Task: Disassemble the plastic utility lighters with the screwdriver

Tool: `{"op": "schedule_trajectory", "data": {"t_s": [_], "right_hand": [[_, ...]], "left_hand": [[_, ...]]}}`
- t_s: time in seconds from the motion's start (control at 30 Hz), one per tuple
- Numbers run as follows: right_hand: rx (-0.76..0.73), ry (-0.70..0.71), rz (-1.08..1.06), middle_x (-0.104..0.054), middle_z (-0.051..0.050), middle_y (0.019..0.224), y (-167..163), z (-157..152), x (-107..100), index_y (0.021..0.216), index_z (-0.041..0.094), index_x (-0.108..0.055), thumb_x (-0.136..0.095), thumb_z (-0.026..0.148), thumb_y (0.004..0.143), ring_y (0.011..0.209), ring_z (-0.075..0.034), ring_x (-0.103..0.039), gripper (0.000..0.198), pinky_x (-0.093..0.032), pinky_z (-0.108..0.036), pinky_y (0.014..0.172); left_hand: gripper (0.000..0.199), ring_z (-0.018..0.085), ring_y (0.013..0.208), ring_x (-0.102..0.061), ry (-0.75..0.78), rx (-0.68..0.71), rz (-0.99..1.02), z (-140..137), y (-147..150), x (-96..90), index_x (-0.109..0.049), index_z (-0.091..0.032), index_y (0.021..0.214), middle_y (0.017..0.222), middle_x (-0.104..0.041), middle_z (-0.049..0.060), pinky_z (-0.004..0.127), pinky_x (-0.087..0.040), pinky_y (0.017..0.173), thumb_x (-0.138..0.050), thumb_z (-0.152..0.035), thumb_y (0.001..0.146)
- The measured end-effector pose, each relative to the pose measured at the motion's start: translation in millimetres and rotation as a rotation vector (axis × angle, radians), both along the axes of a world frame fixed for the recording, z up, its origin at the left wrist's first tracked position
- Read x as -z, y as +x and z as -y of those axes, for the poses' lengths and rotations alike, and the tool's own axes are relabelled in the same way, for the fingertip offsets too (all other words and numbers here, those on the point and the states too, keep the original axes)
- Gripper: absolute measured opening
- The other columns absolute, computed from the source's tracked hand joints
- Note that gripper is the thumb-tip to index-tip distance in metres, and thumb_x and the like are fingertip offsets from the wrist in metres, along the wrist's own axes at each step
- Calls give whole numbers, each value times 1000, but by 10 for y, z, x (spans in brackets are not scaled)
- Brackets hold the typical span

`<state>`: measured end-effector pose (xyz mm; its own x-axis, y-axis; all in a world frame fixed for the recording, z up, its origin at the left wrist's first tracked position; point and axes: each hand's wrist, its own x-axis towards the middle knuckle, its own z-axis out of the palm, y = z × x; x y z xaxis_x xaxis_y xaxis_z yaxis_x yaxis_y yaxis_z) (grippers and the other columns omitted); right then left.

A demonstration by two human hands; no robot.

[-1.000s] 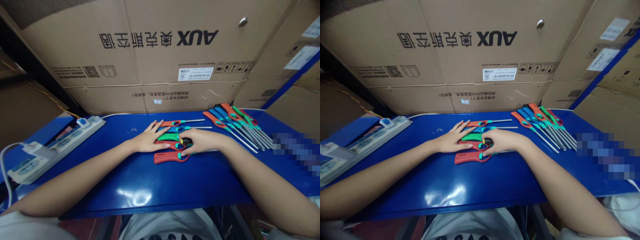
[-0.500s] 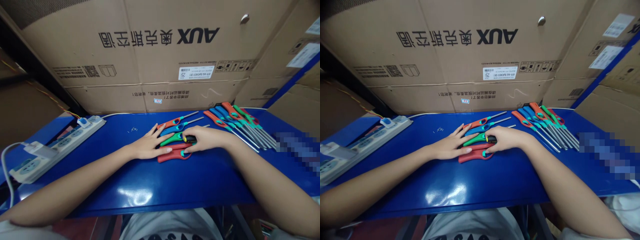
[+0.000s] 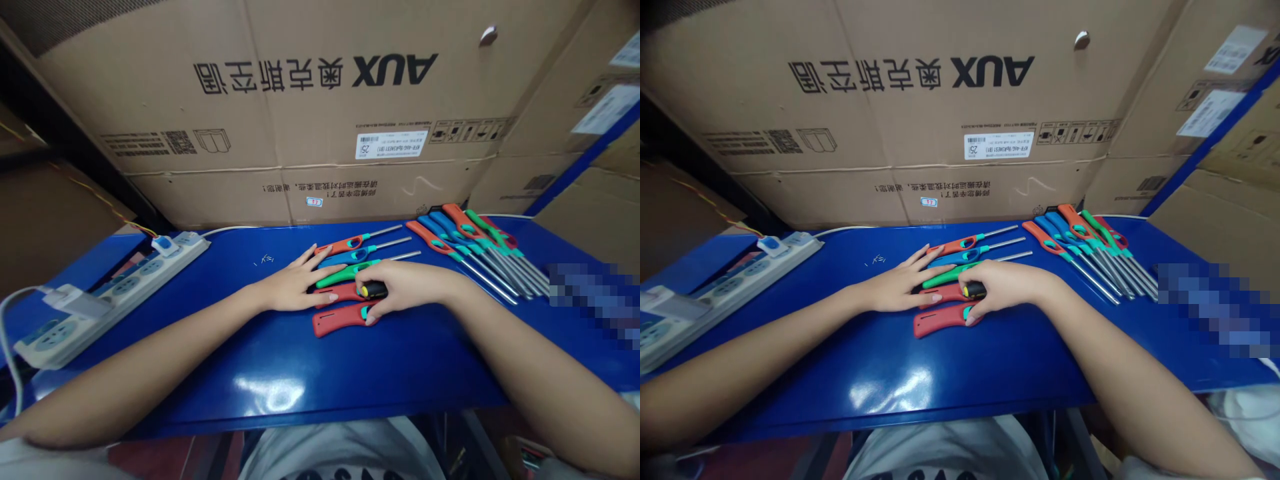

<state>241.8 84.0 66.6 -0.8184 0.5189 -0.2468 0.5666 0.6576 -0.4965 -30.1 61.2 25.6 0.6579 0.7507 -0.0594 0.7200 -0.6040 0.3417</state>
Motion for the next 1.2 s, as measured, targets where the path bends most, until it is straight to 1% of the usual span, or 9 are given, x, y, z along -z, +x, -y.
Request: {"op": "schedule_trajectory", "data": {"t_s": [0.23,0.37,0.53,0.63,0.73,0.83,0.9,1.07,1.2], "right_hand": [[16,12,33,-54,5,70,-12,4,-4,79,20,-54,-69,51,87,61,-11,-45,35,-28,-26,56],[20,-6,8,-54,4,68,2,-27,6,78,20,-54,-66,51,90,60,-11,-46,35,-30,-26,56],[11,12,24,-57,3,69,24,-32,7,78,20,-55,-64,49,91,60,-12,-48,33,-32,-27,57],[-4,38,-21,-60,1,73,30,-20,-40,78,19,-58,-64,45,91,64,-14,-51,30,-36,-28,59],[41,187,-269,-62,-5,90,-19,29,-177,86,18,-63,-61,42,94,80,-17,-58,26,-44,-31,73],[127,371,-602,-59,-7,103,-136,124,-416,100,19,-67,-60,40,97,92,-18,-59,22,-47,-32,81],[167,479,-735,-59,-5,100,-239,198,-606,97,21,-69,-63,39,96,88,-17,-58,20,-47,-31,75],[142,613,-755,-57,1,85,-539,331,-931,99,22,-62,-60,46,98,76,-13,-58,23,-46,-28,69],[121,645,-722,-58,3,80,-761,360,-879,108,24,-55,-61,39,98,72,-12,-60,19,-46,-26,70]], "left_hand": [[51,30,159,1,45,159,9,-235,-116,-36,-33,-44,157,171,-11,-8,57,-7,128,-39,-48,107],[49,32,159,3,26,147,-9,-273,-126,-49,-34,-45,157,171,-11,-9,60,-8,127,-36,-48,107],[69,40,158,-4,87,74,28,-31,-50,-78,-33,-42,158,173,-4,-2,64,-5,125,-52,-66,96],[77,40,153,-24,160,64,98,274,60,-131,-39,-37,156,169,-28,6,61,-18,124,-63,-66,89],[47,34,127,-52,211,-29,164,569,161,-179,-64,-28,131,137,-58,11,52,-43,108,-66,-53,91],[29,28,105,-59,145,-231,238,746,200,-198,-66,-22,106,112,-62,9,45,-52,92,-70,-43,87],[31,27,103,-60,84,-281,267,783,192,-188,-64,-21,108,110,-61,8,43,-53,89,-73,-38,84],[24,19,84,-64,-9,-278,407,715,141,-84,-69,-20,105,101,-64,5,34,-55,77,-73,-25,82],[15,17,78,-65,-5,-281,470,667,107,14,-72,-19,93,92,-66,3,32,-54,73,-76,-25,81]]}}
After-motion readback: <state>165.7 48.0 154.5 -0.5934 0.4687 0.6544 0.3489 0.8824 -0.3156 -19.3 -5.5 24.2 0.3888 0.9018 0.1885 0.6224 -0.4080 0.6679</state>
